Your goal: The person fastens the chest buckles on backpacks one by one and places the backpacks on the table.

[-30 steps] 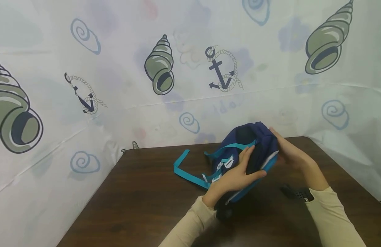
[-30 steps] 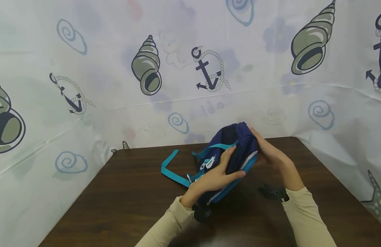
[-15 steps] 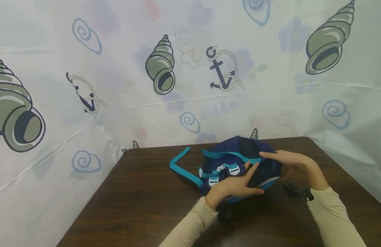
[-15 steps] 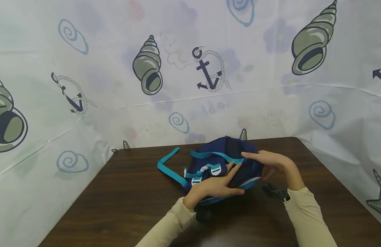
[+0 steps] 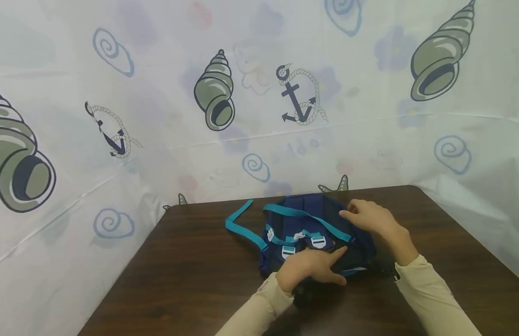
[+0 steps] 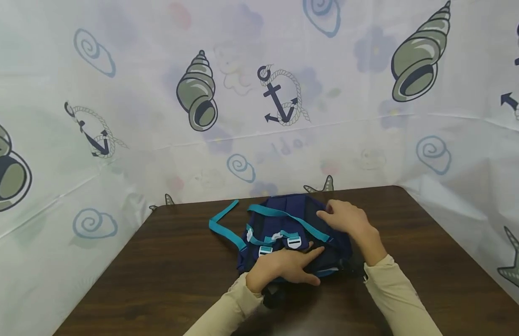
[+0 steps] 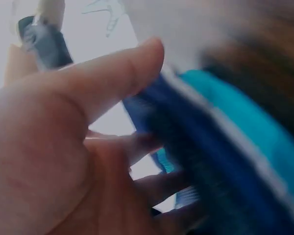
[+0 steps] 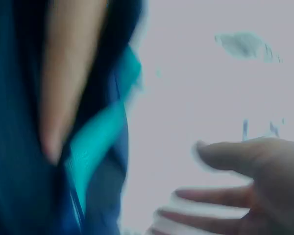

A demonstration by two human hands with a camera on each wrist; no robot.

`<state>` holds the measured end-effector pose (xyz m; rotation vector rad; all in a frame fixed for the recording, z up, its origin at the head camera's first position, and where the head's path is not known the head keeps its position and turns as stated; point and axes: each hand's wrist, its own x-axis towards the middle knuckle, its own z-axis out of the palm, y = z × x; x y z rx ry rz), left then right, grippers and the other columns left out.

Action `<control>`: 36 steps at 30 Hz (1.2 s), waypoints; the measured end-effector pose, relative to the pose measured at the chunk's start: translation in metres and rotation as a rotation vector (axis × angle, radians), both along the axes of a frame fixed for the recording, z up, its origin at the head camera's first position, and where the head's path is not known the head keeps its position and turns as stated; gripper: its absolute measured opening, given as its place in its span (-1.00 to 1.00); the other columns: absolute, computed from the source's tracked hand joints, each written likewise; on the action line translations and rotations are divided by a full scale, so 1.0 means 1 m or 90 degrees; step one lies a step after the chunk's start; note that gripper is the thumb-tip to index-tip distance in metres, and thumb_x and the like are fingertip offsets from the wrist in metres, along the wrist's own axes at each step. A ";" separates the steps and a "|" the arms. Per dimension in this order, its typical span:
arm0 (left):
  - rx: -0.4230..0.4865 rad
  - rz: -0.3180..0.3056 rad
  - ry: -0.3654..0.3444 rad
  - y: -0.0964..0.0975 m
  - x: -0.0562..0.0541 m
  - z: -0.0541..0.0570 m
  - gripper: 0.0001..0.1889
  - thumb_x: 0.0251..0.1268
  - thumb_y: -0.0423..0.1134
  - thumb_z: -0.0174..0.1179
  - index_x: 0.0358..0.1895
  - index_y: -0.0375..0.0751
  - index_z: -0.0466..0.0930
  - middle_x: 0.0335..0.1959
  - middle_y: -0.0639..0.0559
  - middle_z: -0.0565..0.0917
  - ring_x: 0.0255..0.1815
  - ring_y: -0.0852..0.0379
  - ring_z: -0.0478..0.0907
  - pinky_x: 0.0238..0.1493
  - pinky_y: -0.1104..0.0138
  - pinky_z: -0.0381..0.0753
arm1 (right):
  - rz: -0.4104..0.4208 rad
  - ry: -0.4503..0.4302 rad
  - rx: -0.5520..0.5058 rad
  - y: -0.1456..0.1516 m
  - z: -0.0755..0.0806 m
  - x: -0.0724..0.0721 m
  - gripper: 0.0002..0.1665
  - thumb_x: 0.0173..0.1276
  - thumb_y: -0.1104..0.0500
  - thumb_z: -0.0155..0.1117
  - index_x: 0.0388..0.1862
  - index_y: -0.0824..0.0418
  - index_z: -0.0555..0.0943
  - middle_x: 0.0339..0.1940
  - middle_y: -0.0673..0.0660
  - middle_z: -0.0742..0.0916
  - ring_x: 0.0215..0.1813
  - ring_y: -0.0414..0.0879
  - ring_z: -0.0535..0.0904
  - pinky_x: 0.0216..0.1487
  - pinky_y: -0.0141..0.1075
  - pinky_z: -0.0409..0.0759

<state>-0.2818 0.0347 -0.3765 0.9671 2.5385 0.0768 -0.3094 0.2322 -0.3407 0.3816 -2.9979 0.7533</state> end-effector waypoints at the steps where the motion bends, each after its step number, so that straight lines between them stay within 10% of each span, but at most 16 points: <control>1: 0.006 -0.017 -0.025 -0.004 0.000 0.006 -0.18 0.39 0.27 0.09 0.60 0.32 -0.09 0.61 0.20 0.12 0.55 0.24 0.20 0.56 0.03 0.16 | 0.016 0.030 -0.022 -0.012 -0.002 0.001 -0.49 0.51 -0.11 0.12 0.04 0.33 0.59 -0.07 0.26 0.73 -0.06 0.13 0.67 -0.03 0.09 0.65; 7: 0.100 -0.104 -0.176 -0.047 -0.014 0.047 -0.44 0.55 0.13 -0.07 0.44 -0.08 0.37 0.38 0.10 0.50 0.36 0.22 0.45 0.30 0.35 0.48 | 0.227 0.088 -0.093 -0.062 -0.036 -0.005 -0.76 0.47 -0.01 0.23 -0.08 0.10 0.66 -0.18 -0.05 0.73 -0.16 -0.18 0.63 -0.10 -0.23 0.65; 12: 0.138 0.095 -0.127 -0.099 -0.030 0.061 -0.56 0.51 0.08 0.01 -0.15 -0.19 0.76 -0.24 -0.03 0.77 -0.30 0.11 0.67 -0.20 0.27 0.68 | 0.235 0.086 -0.023 -0.073 -0.065 -0.010 -0.85 0.34 0.01 0.37 -0.22 0.03 0.64 -0.24 -0.09 0.65 -0.20 -0.21 0.55 -0.19 -0.32 0.58; 19: 0.105 0.338 -0.033 -0.121 -0.048 0.046 -0.48 0.31 0.18 0.21 -0.51 -0.24 0.73 -0.60 -0.02 0.63 -0.56 0.02 0.60 -0.56 0.29 0.55 | 0.227 0.105 -0.098 -0.073 -0.083 -0.021 -0.80 0.30 0.04 0.41 -0.21 0.05 0.59 -0.26 -0.07 0.61 -0.23 -0.23 0.49 -0.20 -0.34 0.54; 29: 0.063 0.426 0.056 -0.094 -0.053 0.028 -0.46 0.24 0.31 0.20 -0.54 -0.14 0.60 -0.59 -0.03 0.63 -0.64 0.09 0.52 -0.59 0.33 0.44 | 0.234 0.078 -0.174 -0.072 -0.096 -0.029 -0.70 0.33 -0.01 0.39 -0.09 0.12 0.63 -0.20 -0.02 0.61 -0.17 -0.21 0.50 -0.13 -0.34 0.55; 36: 0.102 0.381 0.056 -0.093 -0.054 0.021 -0.65 0.32 0.03 0.19 -0.53 -0.13 0.49 -0.64 -0.02 0.53 -0.69 0.10 0.42 -0.62 0.31 0.41 | 0.221 0.046 -0.232 -0.068 -0.092 -0.028 -0.71 0.34 -0.06 0.38 -0.12 0.09 0.63 -0.24 -0.04 0.66 -0.19 -0.22 0.55 -0.14 -0.36 0.56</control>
